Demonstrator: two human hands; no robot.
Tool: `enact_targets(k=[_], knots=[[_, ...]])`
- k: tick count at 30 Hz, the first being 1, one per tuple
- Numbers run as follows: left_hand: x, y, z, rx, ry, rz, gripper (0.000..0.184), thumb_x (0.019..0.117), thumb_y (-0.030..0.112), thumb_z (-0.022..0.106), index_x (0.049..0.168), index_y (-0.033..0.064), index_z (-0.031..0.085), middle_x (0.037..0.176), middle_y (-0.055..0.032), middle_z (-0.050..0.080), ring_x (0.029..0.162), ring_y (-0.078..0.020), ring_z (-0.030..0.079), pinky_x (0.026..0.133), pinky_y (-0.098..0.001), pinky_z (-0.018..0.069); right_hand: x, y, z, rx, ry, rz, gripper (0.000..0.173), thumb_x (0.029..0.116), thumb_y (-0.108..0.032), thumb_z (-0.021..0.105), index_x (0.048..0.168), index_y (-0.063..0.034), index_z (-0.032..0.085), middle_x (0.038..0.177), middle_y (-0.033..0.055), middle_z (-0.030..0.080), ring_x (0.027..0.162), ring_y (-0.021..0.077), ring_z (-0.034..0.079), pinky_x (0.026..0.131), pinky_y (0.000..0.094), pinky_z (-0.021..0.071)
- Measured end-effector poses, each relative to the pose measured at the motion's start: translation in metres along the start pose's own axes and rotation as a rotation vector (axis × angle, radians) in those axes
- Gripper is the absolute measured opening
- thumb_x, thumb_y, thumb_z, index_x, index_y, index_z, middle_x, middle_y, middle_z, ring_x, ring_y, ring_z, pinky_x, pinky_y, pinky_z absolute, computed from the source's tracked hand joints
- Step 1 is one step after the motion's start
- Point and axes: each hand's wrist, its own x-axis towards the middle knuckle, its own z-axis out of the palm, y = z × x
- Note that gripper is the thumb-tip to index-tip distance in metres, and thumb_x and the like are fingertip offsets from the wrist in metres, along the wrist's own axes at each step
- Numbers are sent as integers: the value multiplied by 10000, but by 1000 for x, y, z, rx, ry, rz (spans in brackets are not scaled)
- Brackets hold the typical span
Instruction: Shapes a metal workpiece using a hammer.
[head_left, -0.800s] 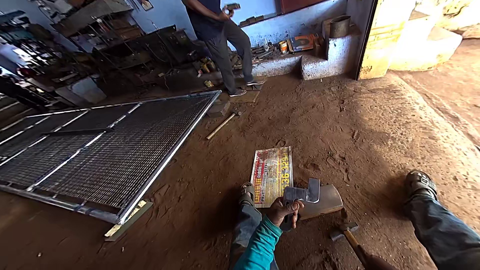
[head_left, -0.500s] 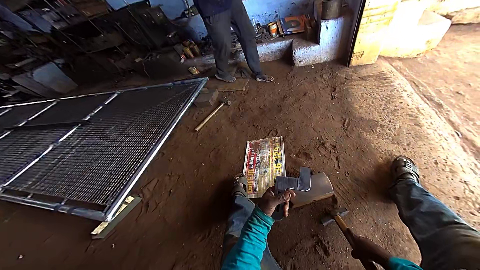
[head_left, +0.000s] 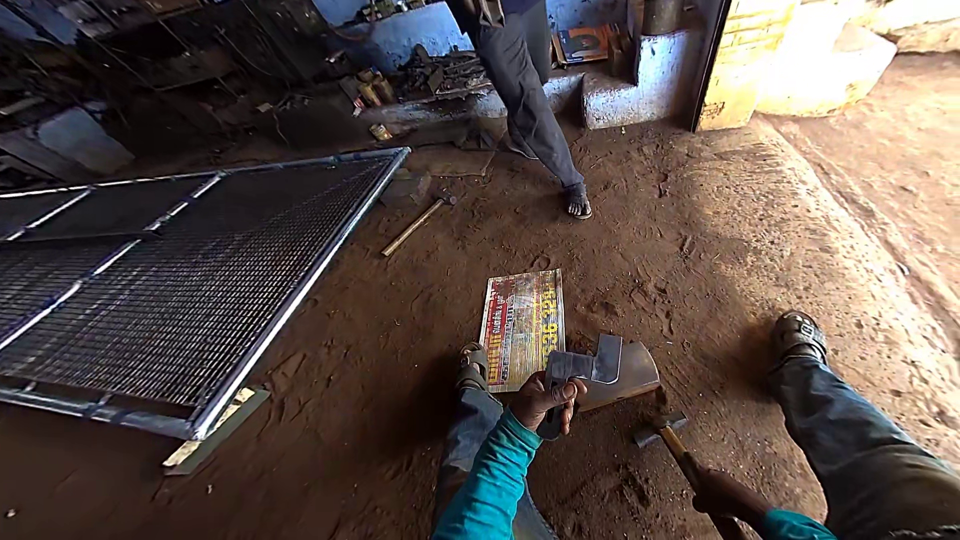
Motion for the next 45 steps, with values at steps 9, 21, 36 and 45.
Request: enact_targets(k=[9,21,36,45], knots=[[0,1,3,2,22,-11,355,767,323,905,936,45,763,628,-2,664,478,-90,639,479,-258,587,-8,-5,-3,-18,-3,-10,1014,904,-264,736,1647,-118,61,1297,321,607,1189,483,620,984,646,484],[-2,0,3,13,58,-30,376,749,336,918,916,38,761,605,-12,656,468,-94,637,477,-256,585,-7,-4,-1,-1,-7,-29,1014,906,-252,734,1646,-103,56,1292,313,611,1188,469,624,990,636,482],[-1,-4,8,11,111,5,328,823,315,859,925,21,754,600,-30,643,440,-96,617,454,-259,578,-5,-4,0,-4,-17,0,1052,907,-267,731,1653,-114,6,1315,317,599,1203,474,613,996,641,476],[2,-9,10,23,107,-12,270,868,264,805,933,9,741,600,-28,639,445,-99,624,455,-257,580,-3,-3,2,11,-9,14,1033,905,-251,733,1649,-113,29,1310,331,595,1201,494,608,993,652,475]])
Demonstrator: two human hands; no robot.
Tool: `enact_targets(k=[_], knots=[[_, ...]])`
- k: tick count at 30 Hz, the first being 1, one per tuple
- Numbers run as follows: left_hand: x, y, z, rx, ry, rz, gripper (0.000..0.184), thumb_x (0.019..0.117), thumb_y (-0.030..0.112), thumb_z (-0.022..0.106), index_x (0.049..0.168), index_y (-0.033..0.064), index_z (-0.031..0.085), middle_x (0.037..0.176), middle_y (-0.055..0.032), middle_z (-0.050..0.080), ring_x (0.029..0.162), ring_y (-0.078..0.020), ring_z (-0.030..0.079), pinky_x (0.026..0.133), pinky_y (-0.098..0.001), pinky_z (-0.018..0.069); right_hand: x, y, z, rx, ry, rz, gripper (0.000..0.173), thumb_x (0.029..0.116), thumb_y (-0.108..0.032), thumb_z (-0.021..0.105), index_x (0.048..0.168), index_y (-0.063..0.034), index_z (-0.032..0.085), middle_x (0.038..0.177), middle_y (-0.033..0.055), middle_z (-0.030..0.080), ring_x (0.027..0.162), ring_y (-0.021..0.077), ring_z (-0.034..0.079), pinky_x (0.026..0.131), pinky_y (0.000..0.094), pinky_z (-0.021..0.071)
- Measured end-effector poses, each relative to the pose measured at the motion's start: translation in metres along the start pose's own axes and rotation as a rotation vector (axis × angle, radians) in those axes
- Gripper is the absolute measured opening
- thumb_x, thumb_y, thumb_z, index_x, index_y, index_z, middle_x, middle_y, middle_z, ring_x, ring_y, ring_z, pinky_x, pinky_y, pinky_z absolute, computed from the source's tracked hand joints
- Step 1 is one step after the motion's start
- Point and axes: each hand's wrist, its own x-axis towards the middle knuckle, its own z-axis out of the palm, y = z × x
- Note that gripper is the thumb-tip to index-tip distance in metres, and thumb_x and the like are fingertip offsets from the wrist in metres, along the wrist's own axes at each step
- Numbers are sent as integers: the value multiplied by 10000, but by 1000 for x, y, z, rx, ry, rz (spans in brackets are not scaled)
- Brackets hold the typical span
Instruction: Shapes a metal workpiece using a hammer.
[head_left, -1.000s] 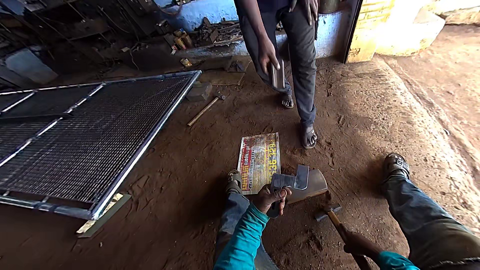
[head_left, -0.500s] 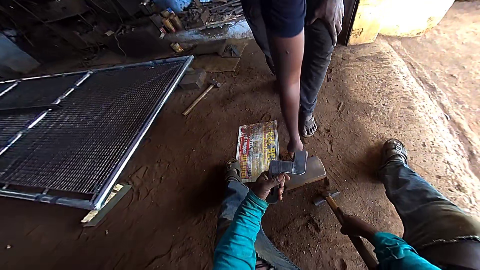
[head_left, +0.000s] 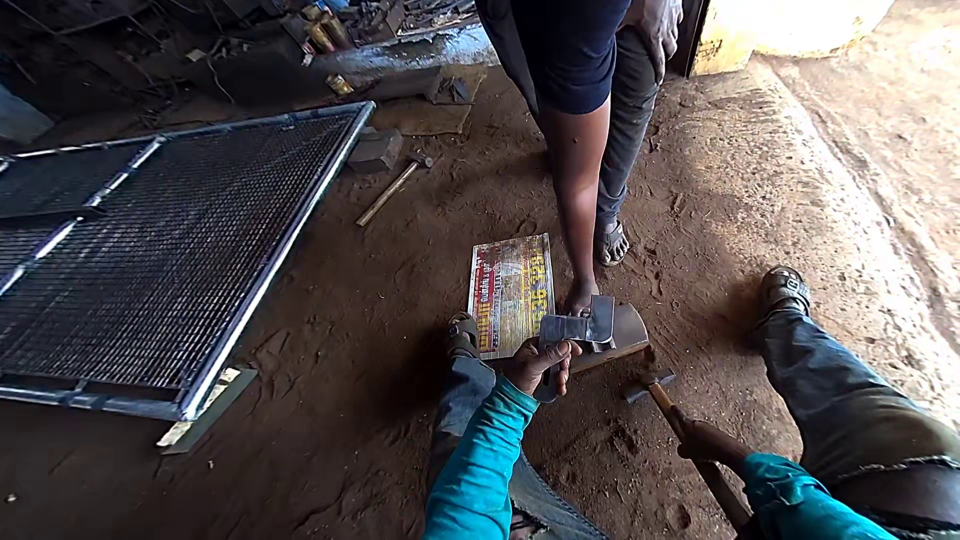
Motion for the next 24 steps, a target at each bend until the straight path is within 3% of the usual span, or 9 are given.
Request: enact_targets(k=[2,6,8,11,15,18,20,22,24], knots=[[0,0,2,-5,37,-6,210,913,205,725,933,-3,732,592,-30,633,438,-102,619,447,-260,577,0,-1,0,-29,18,12,1004,908,-260,727,1647,-110,64,1335,326,584,1221,492,600,993,657,474],[2,-1,18,28,270,-99,400,1116,232,362,983,-24,640,631,-29,570,444,-99,580,438,-251,559,-28,-28,-16,-29,350,-247,651,936,-278,679,1517,-85,460,1417,245,546,1273,439,561,1001,614,482],[10,-10,31,-3,457,-164,450,1134,307,337,968,-6,614,636,-39,558,449,-121,571,437,-271,552,-65,-59,-30,10,611,-529,547,967,-352,640,1453,-112,561,1361,170,622,1210,360,632,987,561,521],[20,-39,38,27,625,-194,446,1129,327,363,938,7,609,632,-48,590,499,-158,610,510,-320,578,-112,-106,-35,-39,1014,-911,467,929,-406,696,1289,-110,681,1102,89,732,966,256,725,802,465,608],[24,-69,45,235,635,-260,488,1132,326,353,947,0,666,692,-31,636,628,-119,619,662,-284,544,-105,-131,-32,-160,1187,-1105,221,971,-299,661,1074,-119,738,949,48,747,842,200,733,682,375,607],[28,-74,48,200,613,-388,542,1125,420,318,984,10,643,730,-74,647,649,-180,631,644,-349,547,-96,-122,-39,-85,1204,-1146,165,985,-228,643,985,-97,743,832,42,723,739,180,714,620,342,596],[29,-58,56,440,526,-538,658,1112,520,218,1111,2,623,821,-121,675,725,-232,672,664,-395,571,-97,-107,-54,151,1131,-1045,179,935,-221,672,933,-67,764,748,44,703,646,174,691,576,374,586],[25,-56,45,937,408,-356,522,1106,411,416,1201,-49,645,1006,-174,690,929,-280,678,861,-470,557,-95,-86,-75,526,885,-898,228,963,-238,655,853,-50,720,663,38,658,572,153,634,561,392,547],[28,-76,29,1275,255,-20,614,920,399,697,1320,-53,585,1222,-248,643,1131,-387,635,984,-580,513,-81,-72,-84,843,652,-832,297,1003,-237,640,772,-51,657,610,31,636,505,116,608,508,311,542]])
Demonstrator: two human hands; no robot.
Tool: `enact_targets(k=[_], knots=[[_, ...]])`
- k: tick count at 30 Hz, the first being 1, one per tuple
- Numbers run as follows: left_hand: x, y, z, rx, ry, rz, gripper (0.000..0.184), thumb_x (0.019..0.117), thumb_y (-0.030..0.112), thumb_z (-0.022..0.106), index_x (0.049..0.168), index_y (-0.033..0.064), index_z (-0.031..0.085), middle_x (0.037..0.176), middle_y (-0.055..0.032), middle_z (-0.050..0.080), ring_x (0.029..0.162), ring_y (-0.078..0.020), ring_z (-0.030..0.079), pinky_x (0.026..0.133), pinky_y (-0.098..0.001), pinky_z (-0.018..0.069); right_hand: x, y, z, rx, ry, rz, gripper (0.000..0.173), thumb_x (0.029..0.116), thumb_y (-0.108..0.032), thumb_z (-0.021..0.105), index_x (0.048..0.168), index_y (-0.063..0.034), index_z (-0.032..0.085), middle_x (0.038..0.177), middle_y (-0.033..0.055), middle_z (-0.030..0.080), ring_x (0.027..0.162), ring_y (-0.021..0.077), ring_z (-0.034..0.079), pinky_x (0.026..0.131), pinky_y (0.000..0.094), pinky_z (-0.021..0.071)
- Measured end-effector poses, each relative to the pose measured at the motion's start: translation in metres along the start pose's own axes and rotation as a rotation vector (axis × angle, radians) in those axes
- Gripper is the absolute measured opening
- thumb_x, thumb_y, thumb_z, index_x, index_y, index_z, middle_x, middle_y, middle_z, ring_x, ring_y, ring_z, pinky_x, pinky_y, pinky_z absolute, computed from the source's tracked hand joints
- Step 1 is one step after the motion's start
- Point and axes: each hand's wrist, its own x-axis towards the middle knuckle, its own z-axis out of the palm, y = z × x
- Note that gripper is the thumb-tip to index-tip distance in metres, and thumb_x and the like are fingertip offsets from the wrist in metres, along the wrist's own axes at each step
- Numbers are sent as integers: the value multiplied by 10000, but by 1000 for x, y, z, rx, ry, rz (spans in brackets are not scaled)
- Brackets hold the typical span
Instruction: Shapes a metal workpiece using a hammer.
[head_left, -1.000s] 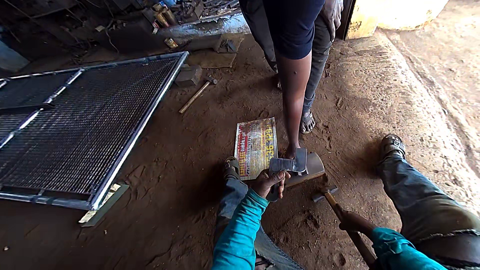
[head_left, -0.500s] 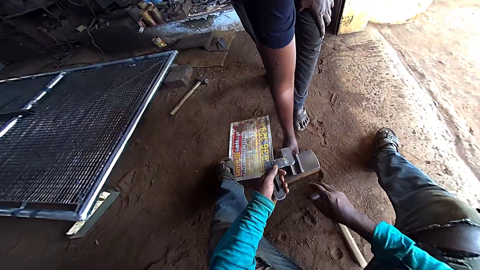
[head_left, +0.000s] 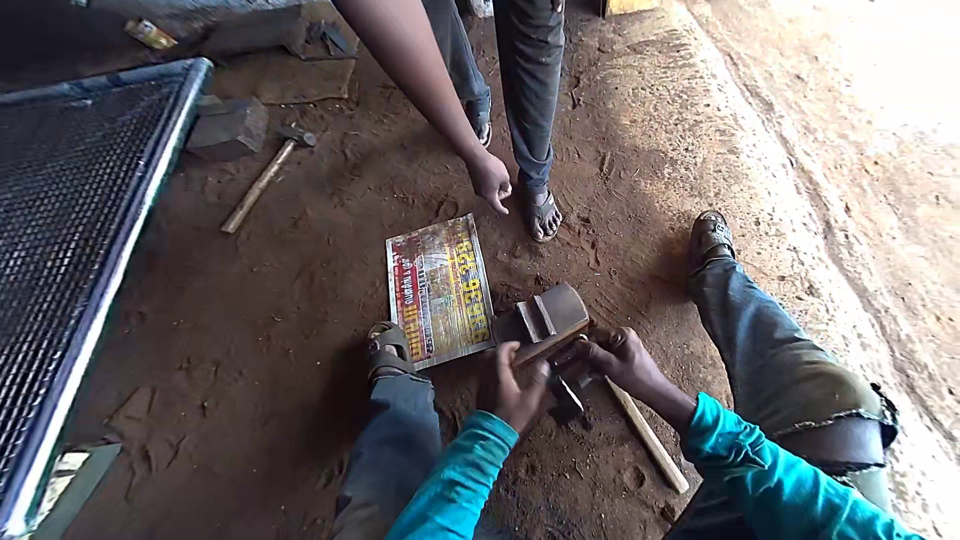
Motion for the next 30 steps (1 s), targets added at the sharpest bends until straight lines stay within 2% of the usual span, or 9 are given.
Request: enact_targets(k=[2,5,7,9,12,15,18,24,30], knots=[[9,9,19,131,-123,93,786,822,343,811,1465,10,504,1390,-241,582,1274,-400,582,1072,-583,476,7,12,6,231,-36,157,301,1013,-212,624,788,-18,670,647,59,658,526,122,599,522,291,523],[36,4,32,256,-204,-120,566,934,143,704,1453,27,507,1334,-228,633,1219,-401,630,1051,-574,491,31,26,22,351,-96,297,332,1079,-260,536,939,-1,690,763,84,720,635,148,690,614,325,600],[51,-22,29,327,-167,-236,483,998,132,613,1438,-37,505,1314,-286,629,1234,-444,613,1079,-590,458,56,41,33,73,-31,328,394,1063,-415,540,1077,-59,707,882,107,730,727,218,706,653,422,596],[61,-46,19,395,-105,-323,454,1000,106,582,1405,-86,512,1313,-314,619,1258,-452,596,1092,-576,443,84,57,54,-317,1,393,589,957,-503,684,1352,-73,608,1217,212,668,1039,398,674,813,620,550],[80,-54,5,499,-150,-413,503,973,54,613,1434,-90,473,1421,-296,544,1352,-400,531,1151,-498,407,120,90,100,-677,-15,439,960,787,-525,834,1510,-34,436,1395,295,518,1257,502,523,907,679,475],[115,-43,11,618,-252,-506,513,986,98,617,1453,-52,466,1435,-263,550,1346,-380,544,1126,-499,432,130,106,99,-758,-24,431,873,751,-480,853,1399,2,521,1348,276,550,1221,467,559,900,643,486],[148,-39,40,744,-381,-515,522,980,149,624,1464,19,478,1427,-231,571,1312,-380,578,1078,-541,471,107,112,46,-736,-1,440,765,741,-458,863,1313,-28,591,1329,252,577,1226,452,558,938,645,470],[208,-11,113,800,-540,-435,582,968,71,641,1499,-11,416,1466,-285,516,1364,-435,517,1118,-586,423,29,201,-64,-663,377,657,732,819,-422,796,1377,-15,556,1382,281,545,1257,486,544,951,671,482],[222,-3,149,871,-470,-553,477,1081,130,432,1548,51,381,1480,-261,516,1368,-397,528,1121,-529,427,-45,219,5,-697,-198,888,715,889,-469,678,1437,-41,512,1433,228,544,1329,436,514,1045,652,412]])
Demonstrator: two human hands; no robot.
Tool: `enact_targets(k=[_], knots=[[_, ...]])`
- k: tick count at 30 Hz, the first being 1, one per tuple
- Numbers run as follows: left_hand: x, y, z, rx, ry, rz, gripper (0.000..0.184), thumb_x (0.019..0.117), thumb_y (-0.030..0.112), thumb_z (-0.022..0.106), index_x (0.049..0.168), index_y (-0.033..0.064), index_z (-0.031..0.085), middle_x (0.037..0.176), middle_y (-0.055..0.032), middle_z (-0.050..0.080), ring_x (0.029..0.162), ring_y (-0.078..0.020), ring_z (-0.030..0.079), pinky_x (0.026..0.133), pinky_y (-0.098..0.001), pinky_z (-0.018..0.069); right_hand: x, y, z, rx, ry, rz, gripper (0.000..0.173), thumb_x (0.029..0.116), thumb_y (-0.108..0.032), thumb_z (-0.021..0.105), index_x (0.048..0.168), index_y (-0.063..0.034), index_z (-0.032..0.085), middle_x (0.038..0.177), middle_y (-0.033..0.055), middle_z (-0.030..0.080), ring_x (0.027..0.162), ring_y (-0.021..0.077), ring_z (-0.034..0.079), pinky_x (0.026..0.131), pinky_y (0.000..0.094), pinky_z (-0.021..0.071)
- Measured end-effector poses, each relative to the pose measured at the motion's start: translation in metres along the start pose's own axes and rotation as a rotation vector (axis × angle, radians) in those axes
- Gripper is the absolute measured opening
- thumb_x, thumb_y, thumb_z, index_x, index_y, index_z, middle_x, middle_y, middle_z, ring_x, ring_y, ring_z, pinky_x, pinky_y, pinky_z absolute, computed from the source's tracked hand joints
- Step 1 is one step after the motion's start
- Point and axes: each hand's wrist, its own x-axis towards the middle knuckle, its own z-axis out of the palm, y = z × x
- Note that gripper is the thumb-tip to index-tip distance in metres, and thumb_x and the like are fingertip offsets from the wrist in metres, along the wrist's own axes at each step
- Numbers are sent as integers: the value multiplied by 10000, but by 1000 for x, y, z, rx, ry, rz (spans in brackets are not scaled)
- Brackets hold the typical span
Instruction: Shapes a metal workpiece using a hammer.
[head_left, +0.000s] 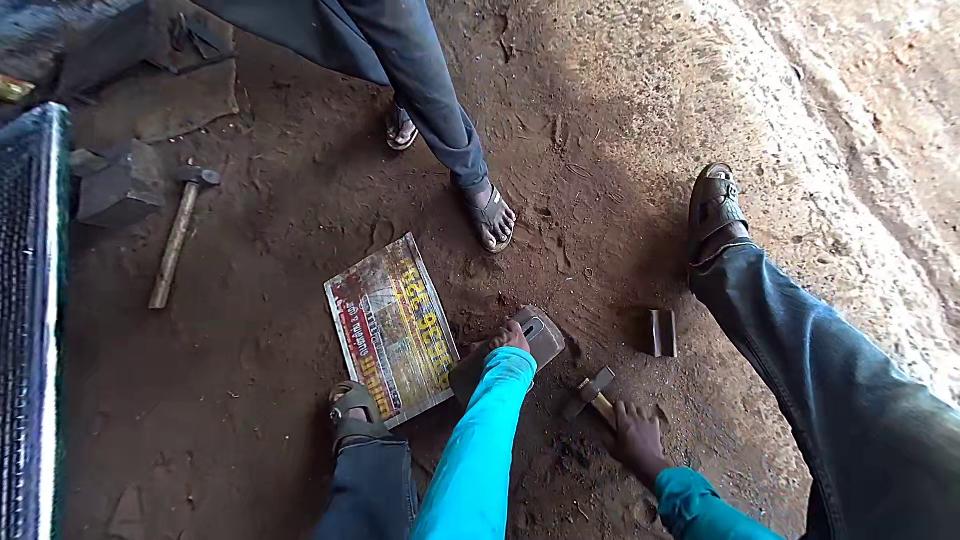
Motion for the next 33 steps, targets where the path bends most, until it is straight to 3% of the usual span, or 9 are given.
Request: enact_targets(k=[3,6,11,15,22,25,27,31,33], knots=[[-5,6,1,75,14,-26,512,1054,116,487,1547,48,370,1471,-268,513,1348,-400,541,1092,-527,453,8,0,15,-69,-123,26,675,891,-248,717,1468,-27,444,1421,256,542,1289,460,543,1023,652,433],[-7,15,0,103,17,-53,483,1081,145,438,1551,60,363,1465,-261,521,1336,-391,554,1093,-522,448,14,10,1,8,-210,38,626,905,-347,688,1419,-46,496,1347,225,614,1214,412,622,965,616,498],[-9,14,5,210,32,-49,451,1099,166,381,1530,36,371,1408,-243,574,1313,-358,582,1066,-467,477,-5,15,-36,565,-459,40,392,948,-242,665,1249,-25,540,884,125,626,691,237,644,665,435,557],[-14,17,2,205,30,-54,451,1111,198,347,1530,32,376,1393,-225,598,1318,-331,585,1073,-438,472,-49,-16,-97,342,-208,5,492,936,-308,673,1327,-37,545,1130,222,673,1039,387,679,903,587,529],[-10,12,6,162,38,-18,442,1110,202,336,1512,32,403,1370,-209,619,1305,-323,598,1062,-438,485,-31,-55,-83,931,427,-473,207,932,-216,650,1039,-41,627,708,19,631,598,128,616,589,345,545],[6,8,17,-97,98,-46,427,1110,253,367,1447,49,531,1382,-192,627,1329,-317,581,1099,-463,454,-14,-70,-89,615,228,-215,264,958,-266,642,1056,-20,640,818,123,667,778,277,676,751,489,547],[4,6,16,-2,48,-2,460,1091,227,400,1514,54,446,1453,-225,555,1349,-359,550,1106,-487,446,-22,-75,-120,479,94,-137,287,972,-301,634,1110,-50,643,904,149,692,881,323,698,806,550,547],[16,11,25,44,91,-28,480,1112,262,322,1510,12,418,1389,-231,593,1311,-347,577,1086,-470,457,-111,-68,-224,794,495,-590,164,939,-226,684,1015,-83,660,684,10,630,536,133,602,493,336,533],[10,11,20,59,57,-22,473,1108,243,346,1526,30,400,1417,-231,573,1325,-347,570,1090,-470,460,-148,-57,-290,986,720,-904,145,949,-249,712,1005,-124,663,743,-36,662,582,79,623,521,274,570]])
